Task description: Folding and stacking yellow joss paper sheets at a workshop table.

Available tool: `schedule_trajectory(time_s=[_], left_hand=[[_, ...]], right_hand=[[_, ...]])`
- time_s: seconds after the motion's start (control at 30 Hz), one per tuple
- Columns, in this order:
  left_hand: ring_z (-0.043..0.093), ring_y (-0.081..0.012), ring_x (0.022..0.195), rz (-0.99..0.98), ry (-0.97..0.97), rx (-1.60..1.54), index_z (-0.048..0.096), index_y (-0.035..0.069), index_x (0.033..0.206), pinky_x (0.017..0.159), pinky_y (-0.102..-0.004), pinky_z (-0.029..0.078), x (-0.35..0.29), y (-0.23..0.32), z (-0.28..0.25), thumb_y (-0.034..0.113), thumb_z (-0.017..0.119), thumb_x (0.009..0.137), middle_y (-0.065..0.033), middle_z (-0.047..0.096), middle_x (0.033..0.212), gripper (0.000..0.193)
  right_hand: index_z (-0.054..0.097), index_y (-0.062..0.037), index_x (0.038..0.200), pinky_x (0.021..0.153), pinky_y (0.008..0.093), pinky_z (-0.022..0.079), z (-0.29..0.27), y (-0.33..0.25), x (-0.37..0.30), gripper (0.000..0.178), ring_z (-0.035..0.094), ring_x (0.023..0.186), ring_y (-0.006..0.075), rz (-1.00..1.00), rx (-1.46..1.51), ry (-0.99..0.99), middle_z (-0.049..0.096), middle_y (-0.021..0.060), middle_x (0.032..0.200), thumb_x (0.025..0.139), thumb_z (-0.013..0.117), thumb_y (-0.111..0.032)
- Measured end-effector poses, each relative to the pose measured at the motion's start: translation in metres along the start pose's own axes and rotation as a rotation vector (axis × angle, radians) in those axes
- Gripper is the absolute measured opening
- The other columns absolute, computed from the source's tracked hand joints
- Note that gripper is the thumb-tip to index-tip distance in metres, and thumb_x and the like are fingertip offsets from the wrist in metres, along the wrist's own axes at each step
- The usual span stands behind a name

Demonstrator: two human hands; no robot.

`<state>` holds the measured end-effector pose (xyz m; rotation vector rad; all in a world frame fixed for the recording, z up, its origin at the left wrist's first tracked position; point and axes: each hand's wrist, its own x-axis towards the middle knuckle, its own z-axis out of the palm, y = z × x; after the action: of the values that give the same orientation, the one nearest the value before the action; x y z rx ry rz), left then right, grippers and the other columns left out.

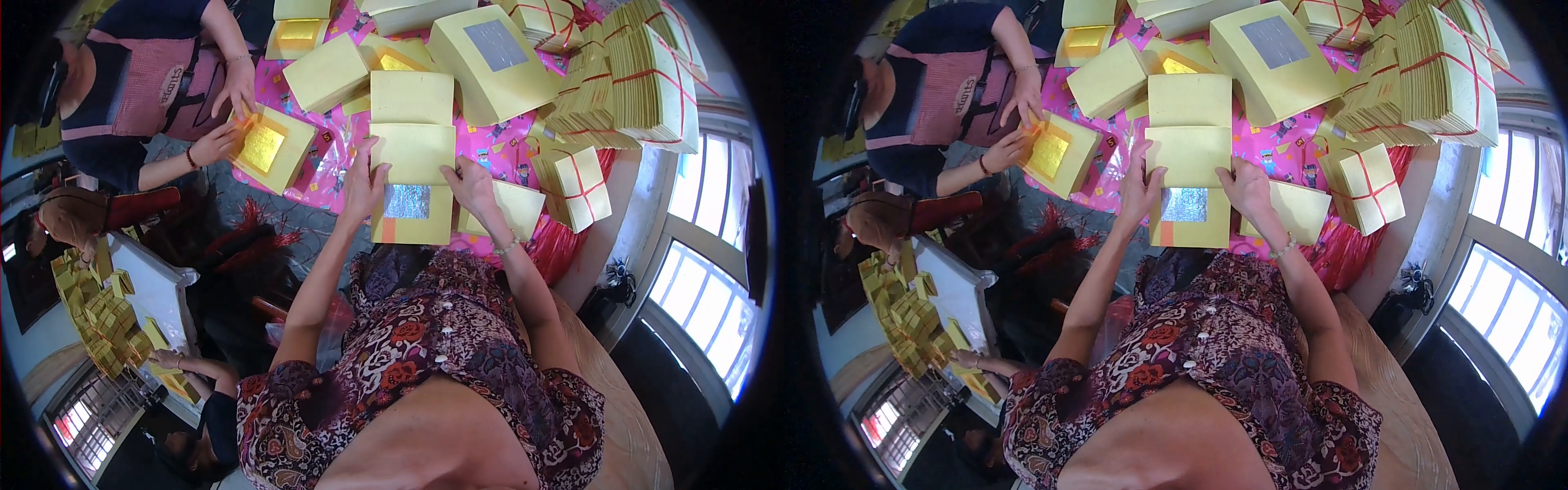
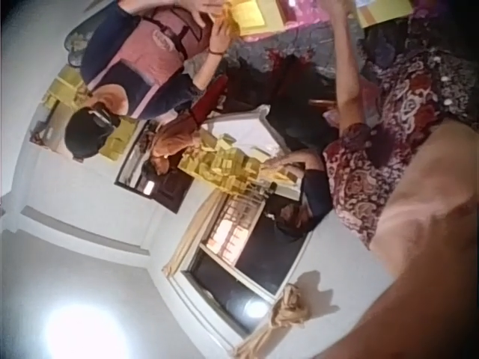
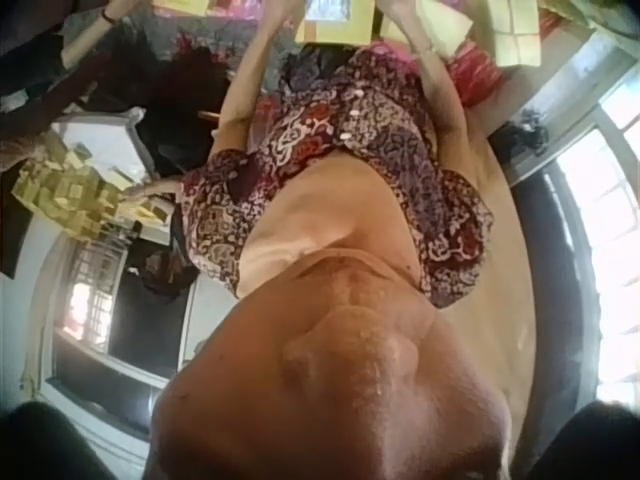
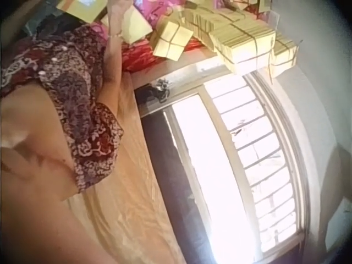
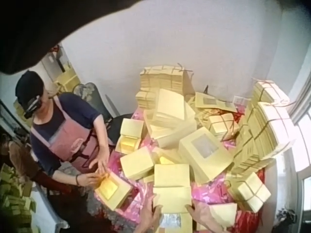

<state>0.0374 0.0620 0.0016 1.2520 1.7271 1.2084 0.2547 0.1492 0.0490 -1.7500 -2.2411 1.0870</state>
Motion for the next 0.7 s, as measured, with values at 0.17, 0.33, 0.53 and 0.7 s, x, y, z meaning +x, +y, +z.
schedule_trajectory(time_s=[0.17,0.33,0.53,0.7], left_hand=[[0.063,-0.0380,0.102,-0.080,-0.051,0.105,0.044,0.007,0.132,0.083,-0.0431,0.050,-0.002,0.011,-0.003,0.013,0.062,0.089,-0.0216,0.060,0.116,0.046],[0.063,-0.0377,0.102,-0.096,-0.055,0.142,0.045,0.007,0.131,0.083,-0.0428,0.050,-0.001,0.017,-0.003,0.013,0.062,0.089,-0.0217,0.060,0.116,0.045],[0.064,-0.0371,0.100,-0.166,-0.083,0.150,0.045,0.008,0.131,0.082,-0.0427,0.051,0.001,0.017,-0.003,0.015,0.063,0.089,-0.0217,0.062,0.112,0.047],[0.064,-0.0372,0.099,-0.134,-0.056,0.156,0.046,0.009,0.132,0.081,-0.0425,0.051,0.002,0.016,-0.001,0.015,0.064,0.088,-0.0219,0.063,0.109,0.047]], right_hand=[[0.060,0.0028,0.082,0.064,0.0477,0.050,0.003,0.005,-0.002,0.034,0.065,0.071,0.0403,-0.018,-0.028,0.017,0.063,0.0235,0.072,0.086,0.066,-0.030],[0.060,0.0028,0.080,0.065,0.0478,0.050,0.003,0.007,-0.001,0.035,0.065,0.071,0.0405,-0.019,-0.044,0.018,0.063,0.0245,0.070,0.087,0.066,-0.031],[0.060,0.0027,0.081,0.066,0.0480,0.051,0.005,0.010,0.001,0.036,0.065,0.072,0.0407,-0.020,-0.076,0.025,0.063,0.0245,0.072,0.087,0.066,-0.032],[0.060,0.0027,0.081,0.067,0.0489,0.051,0.006,0.011,0.002,0.035,0.065,0.073,0.0416,-0.023,-0.083,0.037,0.063,0.0252,0.072,0.087,0.065,-0.032]])
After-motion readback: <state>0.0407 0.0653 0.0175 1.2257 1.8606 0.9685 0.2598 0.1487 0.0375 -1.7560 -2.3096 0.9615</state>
